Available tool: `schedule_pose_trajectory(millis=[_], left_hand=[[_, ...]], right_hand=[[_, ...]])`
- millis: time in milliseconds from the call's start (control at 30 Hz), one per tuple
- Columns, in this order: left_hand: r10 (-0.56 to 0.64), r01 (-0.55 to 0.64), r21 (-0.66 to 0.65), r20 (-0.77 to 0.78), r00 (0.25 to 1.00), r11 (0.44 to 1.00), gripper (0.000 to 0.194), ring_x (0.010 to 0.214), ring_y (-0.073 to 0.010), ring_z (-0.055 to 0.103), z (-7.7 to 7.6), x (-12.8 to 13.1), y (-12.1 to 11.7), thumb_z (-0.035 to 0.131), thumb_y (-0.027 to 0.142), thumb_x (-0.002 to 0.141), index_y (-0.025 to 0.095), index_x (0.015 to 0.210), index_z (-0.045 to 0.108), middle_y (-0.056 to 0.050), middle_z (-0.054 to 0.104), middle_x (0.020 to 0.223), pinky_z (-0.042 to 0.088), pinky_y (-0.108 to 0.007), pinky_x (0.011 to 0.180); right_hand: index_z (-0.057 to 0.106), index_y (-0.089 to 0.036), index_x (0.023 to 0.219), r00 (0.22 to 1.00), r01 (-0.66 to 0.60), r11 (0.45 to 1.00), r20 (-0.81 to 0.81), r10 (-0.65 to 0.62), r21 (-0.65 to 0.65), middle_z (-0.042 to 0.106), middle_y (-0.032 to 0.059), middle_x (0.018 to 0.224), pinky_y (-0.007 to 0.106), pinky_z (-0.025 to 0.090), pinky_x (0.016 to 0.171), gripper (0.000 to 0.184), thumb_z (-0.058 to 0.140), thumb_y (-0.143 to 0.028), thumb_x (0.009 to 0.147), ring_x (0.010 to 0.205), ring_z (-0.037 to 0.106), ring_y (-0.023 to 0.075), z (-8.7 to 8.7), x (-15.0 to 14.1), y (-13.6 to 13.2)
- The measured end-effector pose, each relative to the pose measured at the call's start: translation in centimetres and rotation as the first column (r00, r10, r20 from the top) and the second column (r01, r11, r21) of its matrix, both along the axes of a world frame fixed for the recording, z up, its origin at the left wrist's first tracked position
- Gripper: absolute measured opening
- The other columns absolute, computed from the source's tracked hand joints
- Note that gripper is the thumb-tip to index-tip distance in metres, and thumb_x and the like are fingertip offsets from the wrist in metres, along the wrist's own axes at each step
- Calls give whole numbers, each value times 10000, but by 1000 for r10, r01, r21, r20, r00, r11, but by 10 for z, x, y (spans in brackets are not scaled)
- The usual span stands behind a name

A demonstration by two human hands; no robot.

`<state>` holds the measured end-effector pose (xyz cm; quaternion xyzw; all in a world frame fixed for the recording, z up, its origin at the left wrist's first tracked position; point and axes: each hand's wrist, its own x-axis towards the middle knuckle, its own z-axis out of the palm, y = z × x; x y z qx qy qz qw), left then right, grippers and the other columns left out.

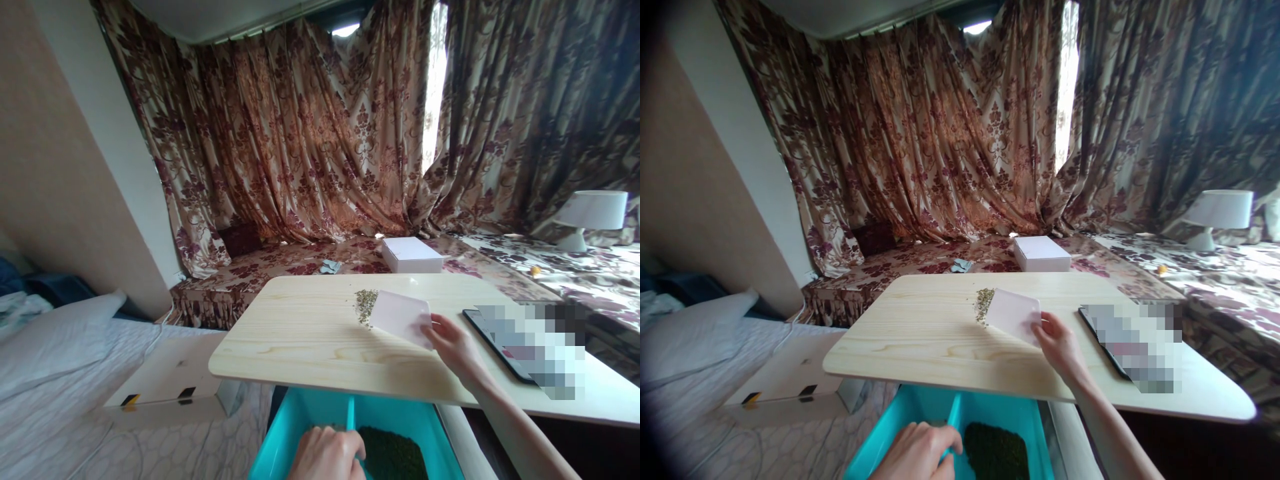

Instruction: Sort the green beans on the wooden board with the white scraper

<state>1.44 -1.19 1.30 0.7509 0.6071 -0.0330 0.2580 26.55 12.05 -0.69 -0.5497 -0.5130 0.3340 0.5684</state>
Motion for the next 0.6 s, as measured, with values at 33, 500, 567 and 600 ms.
schedule_pose_trajectory(millis=[33,500,567,600], left_hand=[[-2,2,3,5,1000,1000,440,1058,-271,583,0,0,-1,383,195,792,247,1115,677,-72,684,1082,403,-355,935],[17,-17,12,28,999,1000,428,1055,-257,578,-1,-1,-5,367,192,815,250,1114,668,-73,676,1075,401,-365,939],[23,-24,18,35,999,1000,424,1066,-253,572,-1,-1,-6,371,192,819,258,1116,666,-63,672,1090,391,-364,955],[24,-25,17,35,999,1000,425,1069,-254,570,-1,-1,-6,371,190,820,262,1118,665,-60,671,1095,388,-367,960]], right_hand=[[653,-204,833,1000,12,1000,-8,-12,1,767,90,761,304,541,540,265,669,-362,620,704,722,264,1,2,-2],[665,-194,844,1000,-6,1000,2,6,-16,770,108,814,307,536,545,304,681,-404,625,741,721,268,-1,5,-8],[661,-194,850,1000,-1,1000,9,1,-9,771,108,818,313,540,559,300,673,-399,631,735,720,263,0,3,-8],[658,-195,849,1000,5,1000,13,-5,-5,771,106,817,317,543,572,293,667,-394,634,730,719,259,1,2,-8]])
